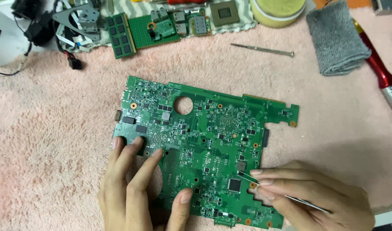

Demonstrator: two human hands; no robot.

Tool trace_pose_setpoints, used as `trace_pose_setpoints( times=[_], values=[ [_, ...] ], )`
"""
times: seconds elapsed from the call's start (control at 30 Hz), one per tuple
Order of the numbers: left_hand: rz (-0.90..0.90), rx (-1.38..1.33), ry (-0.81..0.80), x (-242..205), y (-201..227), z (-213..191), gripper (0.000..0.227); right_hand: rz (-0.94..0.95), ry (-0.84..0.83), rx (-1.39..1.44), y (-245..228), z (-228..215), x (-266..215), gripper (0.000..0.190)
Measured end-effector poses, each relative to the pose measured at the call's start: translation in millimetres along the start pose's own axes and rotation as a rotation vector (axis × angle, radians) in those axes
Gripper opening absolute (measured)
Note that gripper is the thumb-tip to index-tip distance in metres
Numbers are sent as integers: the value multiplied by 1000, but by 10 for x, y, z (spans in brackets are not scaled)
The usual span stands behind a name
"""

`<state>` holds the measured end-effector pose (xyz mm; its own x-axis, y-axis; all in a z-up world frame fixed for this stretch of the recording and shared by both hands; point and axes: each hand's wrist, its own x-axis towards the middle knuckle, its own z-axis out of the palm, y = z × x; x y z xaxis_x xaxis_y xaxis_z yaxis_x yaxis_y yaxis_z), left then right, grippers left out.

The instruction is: The person uses tweezers to carefully manipulate and adjust small components on a green circuit board. The hands repeatedly probe and reposition tiny parts across the board surface while keeping the board steady on a pink mat.

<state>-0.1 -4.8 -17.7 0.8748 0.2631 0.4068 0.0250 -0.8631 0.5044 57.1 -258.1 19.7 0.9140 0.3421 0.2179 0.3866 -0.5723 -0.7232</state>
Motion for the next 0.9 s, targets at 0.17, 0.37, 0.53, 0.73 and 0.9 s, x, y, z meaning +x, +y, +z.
trace_pose_setpoints(
  times=[0.17,0.37,0.53,0.73,0.9],
  values=[
    [-23,5,23,1,44,16,60,-84,-21,72,214,7,-52,24],
    [-18,29,46,0,36,25,59,39,4,61,194,-26,-106,21],
    [-1,30,69,-6,6,64,60,85,89,81,82,-3,-90,18],
    [-5,41,108,-12,-9,75,58,216,137,74,148,38,-140,16],
    [53,51,66,-1,-35,35,58,40,89,200,288,12,-146,14]
  ],
)
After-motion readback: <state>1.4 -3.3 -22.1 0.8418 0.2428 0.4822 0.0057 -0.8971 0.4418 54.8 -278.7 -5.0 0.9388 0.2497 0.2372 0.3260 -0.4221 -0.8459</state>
